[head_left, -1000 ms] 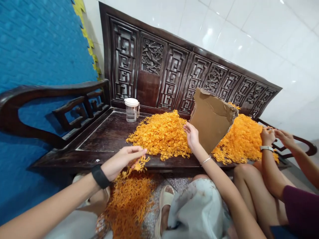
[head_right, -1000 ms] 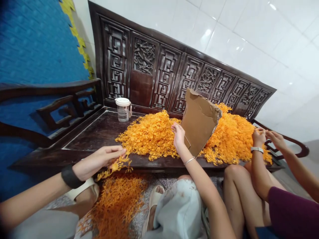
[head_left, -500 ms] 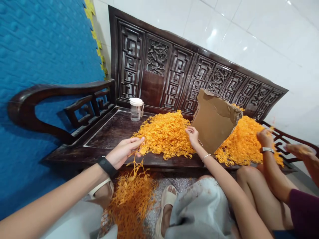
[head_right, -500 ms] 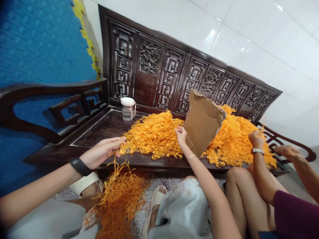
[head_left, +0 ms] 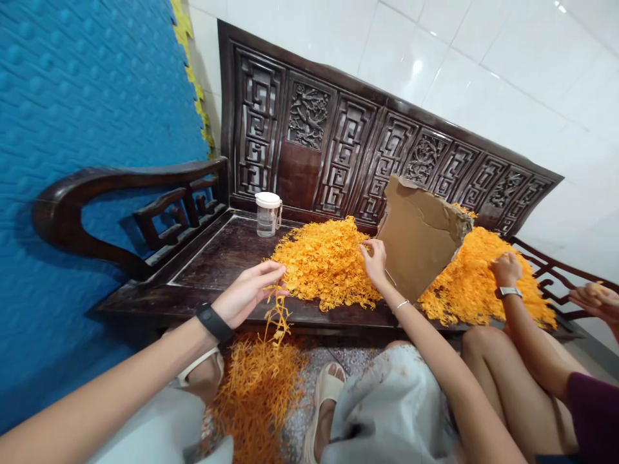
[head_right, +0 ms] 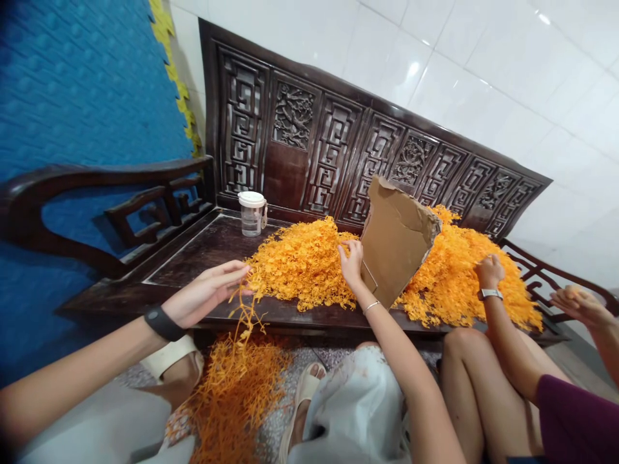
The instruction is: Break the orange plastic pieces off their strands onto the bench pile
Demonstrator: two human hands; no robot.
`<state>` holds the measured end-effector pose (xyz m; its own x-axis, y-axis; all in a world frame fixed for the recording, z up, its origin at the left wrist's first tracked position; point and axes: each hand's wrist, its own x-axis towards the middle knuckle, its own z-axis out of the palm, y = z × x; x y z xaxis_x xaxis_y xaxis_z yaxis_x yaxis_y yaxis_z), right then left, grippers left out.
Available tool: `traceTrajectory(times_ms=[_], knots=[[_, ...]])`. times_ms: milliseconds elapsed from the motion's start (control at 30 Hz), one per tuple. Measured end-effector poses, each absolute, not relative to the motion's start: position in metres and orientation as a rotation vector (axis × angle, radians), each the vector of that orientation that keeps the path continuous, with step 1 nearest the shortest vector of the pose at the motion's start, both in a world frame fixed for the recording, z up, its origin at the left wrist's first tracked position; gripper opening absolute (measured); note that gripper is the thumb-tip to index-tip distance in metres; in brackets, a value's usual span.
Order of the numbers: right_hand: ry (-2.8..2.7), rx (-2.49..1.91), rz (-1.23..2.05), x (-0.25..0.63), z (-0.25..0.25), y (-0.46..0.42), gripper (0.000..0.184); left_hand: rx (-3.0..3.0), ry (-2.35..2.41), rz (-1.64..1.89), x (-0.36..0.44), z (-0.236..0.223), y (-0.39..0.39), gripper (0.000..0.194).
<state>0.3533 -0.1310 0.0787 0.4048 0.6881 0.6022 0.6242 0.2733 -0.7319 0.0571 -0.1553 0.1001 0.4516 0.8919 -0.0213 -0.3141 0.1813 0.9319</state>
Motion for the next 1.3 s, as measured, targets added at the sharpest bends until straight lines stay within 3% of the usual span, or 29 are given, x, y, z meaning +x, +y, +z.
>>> traceTrajectory(times_ms=[100, 200, 333, 467, 900, 1300], knots=[[-1.432, -1.358, 0.19, 0.313, 0.1, -0.149, 0.022, 1.064, 0.674, 0.96, 0.059, 0.101, -0.159, 0.022], [-1.837, -1.303, 0.646, 0.268, 0.113, -0.17, 0.031, 1.067, 0.681, 0.944, 0.062, 0.101, -0.163, 0.021], [-2.119, -1.198, 0.66, 0.229, 0.115, -0.184, 0.03, 1.084, 0.686, 0.92, 0.063, 0.102, -0.166, 0.021], [-2.102, -1.149, 0.669, 0.223, 0.115, -0.18, 0.038, 1.115, 0.638, 0.916, 0.059, 0.105, -0.166, 0.022], [-2.053, -0.855, 1.279, 0.234, 0.117, -0.175, 0.025, 1.205, 0.648, 0.729, 0.058, 0.114, -0.169, 0.018], [-1.947, -0.727, 1.511, 0.232, 0.121, -0.177, 0.03, 1.011, 0.536, 0.766, 0.065, 0.114, -0.172, 0.017]])
